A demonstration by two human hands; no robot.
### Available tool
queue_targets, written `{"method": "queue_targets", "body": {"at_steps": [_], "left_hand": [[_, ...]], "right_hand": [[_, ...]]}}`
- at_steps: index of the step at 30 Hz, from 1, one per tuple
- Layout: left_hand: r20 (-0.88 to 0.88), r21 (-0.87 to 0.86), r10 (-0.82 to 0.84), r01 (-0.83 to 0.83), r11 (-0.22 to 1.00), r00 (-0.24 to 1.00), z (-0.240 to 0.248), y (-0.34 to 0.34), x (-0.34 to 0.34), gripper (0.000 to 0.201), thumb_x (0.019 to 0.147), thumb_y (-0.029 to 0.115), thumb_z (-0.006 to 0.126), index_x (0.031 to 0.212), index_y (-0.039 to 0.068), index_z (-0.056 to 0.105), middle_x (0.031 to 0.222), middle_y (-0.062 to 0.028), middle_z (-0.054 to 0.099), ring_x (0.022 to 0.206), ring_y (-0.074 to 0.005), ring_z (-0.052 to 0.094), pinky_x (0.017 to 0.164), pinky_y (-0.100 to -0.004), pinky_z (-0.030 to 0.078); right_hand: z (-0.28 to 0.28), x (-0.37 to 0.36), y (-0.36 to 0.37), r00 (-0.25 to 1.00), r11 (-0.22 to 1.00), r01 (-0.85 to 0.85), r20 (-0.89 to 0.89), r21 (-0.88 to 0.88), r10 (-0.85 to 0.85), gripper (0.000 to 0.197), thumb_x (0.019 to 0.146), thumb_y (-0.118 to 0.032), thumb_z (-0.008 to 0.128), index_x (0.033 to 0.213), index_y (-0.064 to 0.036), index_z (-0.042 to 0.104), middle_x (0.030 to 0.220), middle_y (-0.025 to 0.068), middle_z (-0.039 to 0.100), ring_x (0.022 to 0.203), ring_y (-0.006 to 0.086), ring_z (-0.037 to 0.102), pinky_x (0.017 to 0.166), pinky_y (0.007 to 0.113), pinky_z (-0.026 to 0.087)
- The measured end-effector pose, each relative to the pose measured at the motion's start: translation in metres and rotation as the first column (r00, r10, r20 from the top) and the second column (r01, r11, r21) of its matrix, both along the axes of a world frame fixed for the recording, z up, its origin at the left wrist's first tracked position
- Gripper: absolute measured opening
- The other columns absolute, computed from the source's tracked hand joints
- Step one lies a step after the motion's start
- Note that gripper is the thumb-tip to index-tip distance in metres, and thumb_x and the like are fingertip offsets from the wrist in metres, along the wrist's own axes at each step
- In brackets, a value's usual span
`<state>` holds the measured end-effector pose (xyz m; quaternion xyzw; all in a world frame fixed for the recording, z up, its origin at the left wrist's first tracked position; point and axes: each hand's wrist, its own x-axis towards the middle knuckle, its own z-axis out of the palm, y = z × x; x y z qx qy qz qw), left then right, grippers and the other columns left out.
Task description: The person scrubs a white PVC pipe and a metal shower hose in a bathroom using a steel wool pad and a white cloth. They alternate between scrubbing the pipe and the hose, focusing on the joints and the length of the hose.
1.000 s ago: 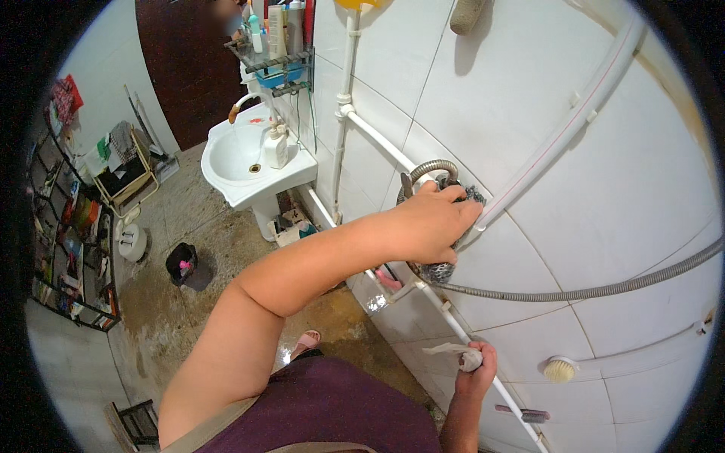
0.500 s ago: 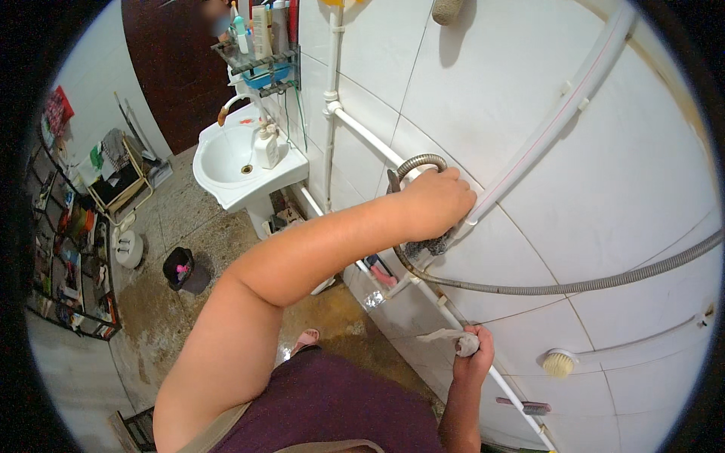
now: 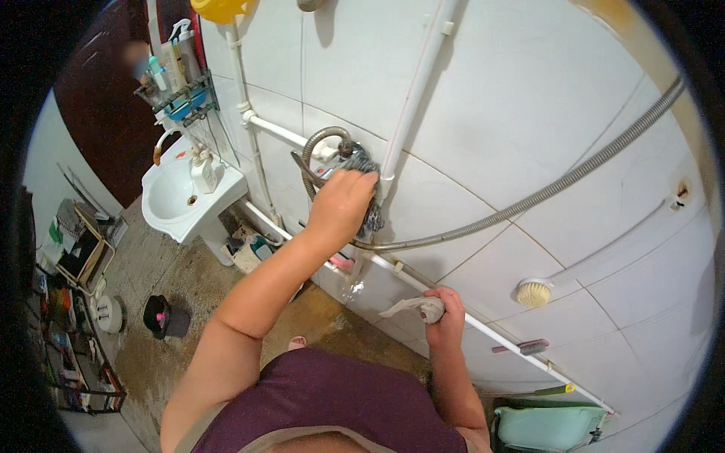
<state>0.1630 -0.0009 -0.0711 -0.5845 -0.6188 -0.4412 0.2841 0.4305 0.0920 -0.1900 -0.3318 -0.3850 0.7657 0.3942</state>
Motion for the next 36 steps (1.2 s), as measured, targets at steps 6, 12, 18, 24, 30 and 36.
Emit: {"method": "queue_targets", "body": {"at_steps": [6,12,18,24,30,36], "left_hand": [[0.885,0.439,-0.424,-0.045,0.897,0.194,-0.052,0.004,0.034,0.024,0.088,0.004,0.059,0.112,-0.002,0.056,0.102,-0.0073,0.058,0.091,-0.0205,0.057,0.082,-0.0320,0.046],[0.705,0.708,-0.694,0.084,0.702,-0.147,-0.051,0.016,0.047,0.064,0.084,-0.004,0.055,0.143,0.001,0.032,0.121,-0.0073,0.049,0.095,-0.0102,0.048,0.086,-0.0261,0.042],[0.827,0.418,-0.404,0.053,0.907,0.391,-0.046,0.036,0.059,0.080,0.079,0.002,0.067,0.145,-0.004,0.021,0.134,-0.0169,0.042,0.120,-0.0239,0.045,0.100,-0.0315,0.036],[0.859,0.430,-0.337,-0.186,0.883,0.386,-0.039,0.068,0.066,0.084,0.074,0.016,0.079,0.135,-0.005,0.026,0.136,-0.0255,0.034,0.128,-0.0299,0.036,0.109,-0.0370,0.025],[0.912,0.380,-0.323,-0.225,0.897,0.253,-0.043,0.075,0.055,0.073,0.073,0.023,0.080,0.125,-0.006,0.038,0.116,-0.0206,0.051,0.107,-0.0265,0.050,0.095,-0.0352,0.039],[0.797,0.304,-0.149,-0.175,0.936,0.586,-0.065,0.081,0.036,0.062,0.075,0.031,0.076,0.115,-0.005,0.047,0.100,-0.0240,0.055,0.093,-0.0402,0.054,0.083,-0.0439,0.043]], "right_hand": [[-0.001,0.025,0.002,0.998,0.998,0.064,-0.014,-0.009,-0.064,0.013,0.089,-0.015,0.052,0.091,-0.0033,0.057,0.086,0.0128,0.064,0.074,0.0217,0.058,0.059,0.034,0.046],[-0.003,0.043,0.005,0.994,0.995,0.101,-0.029,-0.022,-0.102,0.012,0.089,-0.015,0.052,0.093,-0.0042,0.056,0.087,0.0129,0.064,0.073,0.0225,0.058,0.058,0.035,0.046],[-0.011,0.043,0.010,0.992,0.989,0.125,-0.006,-0.076,-0.126,0.012,0.089,-0.014,0.051,0.094,-0.0043,0.056,0.086,0.0139,0.064,0.071,0.0225,0.057,0.054,0.035,0.044],[-0.014,0.033,0.019,0.995,0.993,0.096,-0.014,-0.075,-0.097,0.012,0.088,-0.014,0.052,0.093,-0.0029,0.055,0.085,0.0145,0.064,0.071,0.0225,0.058,0.054,0.034,0.045],[-0.022,0.024,0.027,0.997,0.993,0.078,0.008,-0.088,-0.078,0.011,0.088,-0.013,0.052,0.092,-0.0036,0.056,0.085,0.0138,0.064,0.070,0.0221,0.058,0.054,0.033,0.046],[-0.019,0.017,0.028,0.998,0.992,0.059,0.033,-0.115,-0.056,0.011,0.088,-0.014,0.051,0.090,-0.0047,0.056,0.084,0.0129,0.064,0.070,0.0206,0.058,0.053,0.033,0.045]]}}
